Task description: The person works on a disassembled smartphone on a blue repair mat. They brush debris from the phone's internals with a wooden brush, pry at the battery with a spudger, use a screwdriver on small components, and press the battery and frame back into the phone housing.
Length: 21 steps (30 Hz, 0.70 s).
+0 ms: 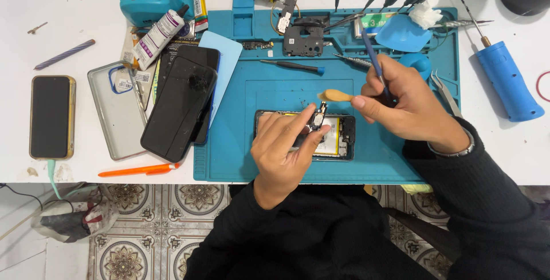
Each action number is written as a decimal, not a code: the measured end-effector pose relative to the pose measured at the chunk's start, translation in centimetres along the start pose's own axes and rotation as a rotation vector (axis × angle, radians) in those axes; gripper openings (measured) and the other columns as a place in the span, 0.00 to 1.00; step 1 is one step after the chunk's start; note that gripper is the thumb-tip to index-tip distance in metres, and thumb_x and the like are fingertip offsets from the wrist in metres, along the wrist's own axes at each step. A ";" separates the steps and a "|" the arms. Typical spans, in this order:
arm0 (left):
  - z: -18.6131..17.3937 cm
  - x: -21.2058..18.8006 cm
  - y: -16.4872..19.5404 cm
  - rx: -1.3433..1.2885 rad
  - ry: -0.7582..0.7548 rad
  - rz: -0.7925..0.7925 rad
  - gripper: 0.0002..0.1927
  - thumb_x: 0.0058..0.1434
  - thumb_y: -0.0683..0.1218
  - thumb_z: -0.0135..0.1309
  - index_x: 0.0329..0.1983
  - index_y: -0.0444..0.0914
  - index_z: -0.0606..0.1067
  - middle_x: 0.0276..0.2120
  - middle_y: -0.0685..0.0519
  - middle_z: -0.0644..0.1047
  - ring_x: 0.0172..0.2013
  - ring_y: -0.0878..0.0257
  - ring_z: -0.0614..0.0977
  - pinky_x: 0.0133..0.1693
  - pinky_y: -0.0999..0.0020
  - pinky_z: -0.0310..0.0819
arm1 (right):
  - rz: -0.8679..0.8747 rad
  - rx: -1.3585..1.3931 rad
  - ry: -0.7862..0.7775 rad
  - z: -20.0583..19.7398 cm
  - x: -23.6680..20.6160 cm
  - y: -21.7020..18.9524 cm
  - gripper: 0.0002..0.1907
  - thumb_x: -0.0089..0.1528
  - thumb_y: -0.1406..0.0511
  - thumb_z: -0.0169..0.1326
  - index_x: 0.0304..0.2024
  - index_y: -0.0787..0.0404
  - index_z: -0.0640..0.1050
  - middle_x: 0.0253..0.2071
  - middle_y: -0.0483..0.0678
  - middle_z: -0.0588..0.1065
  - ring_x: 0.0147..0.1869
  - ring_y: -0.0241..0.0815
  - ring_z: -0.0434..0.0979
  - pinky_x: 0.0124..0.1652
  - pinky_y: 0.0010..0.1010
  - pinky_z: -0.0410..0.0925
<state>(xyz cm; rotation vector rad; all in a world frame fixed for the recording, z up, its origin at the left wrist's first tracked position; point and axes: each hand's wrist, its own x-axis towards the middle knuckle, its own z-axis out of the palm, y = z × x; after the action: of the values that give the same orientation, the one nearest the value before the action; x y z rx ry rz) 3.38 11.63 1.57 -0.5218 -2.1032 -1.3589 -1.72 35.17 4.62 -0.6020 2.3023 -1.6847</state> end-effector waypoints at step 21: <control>-1.1 0.2 0.4 -0.228 -0.074 -0.105 0.12 0.67 0.39 0.57 0.53 0.32 0.79 0.39 0.52 0.83 0.36 0.61 0.81 0.43 0.68 0.70 | -0.033 -0.113 -0.258 0.3 0.8 -0.4 0.25 0.60 0.59 0.65 0.24 0.53 0.59 0.16 0.35 0.59 0.20 0.26 0.54 0.20 0.24 0.50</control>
<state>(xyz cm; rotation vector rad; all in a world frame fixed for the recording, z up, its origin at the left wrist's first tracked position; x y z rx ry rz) 3.77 10.78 2.30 -0.5686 -2.0712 -1.6752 -2.21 34.49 4.97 -0.8322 2.2218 -1.4026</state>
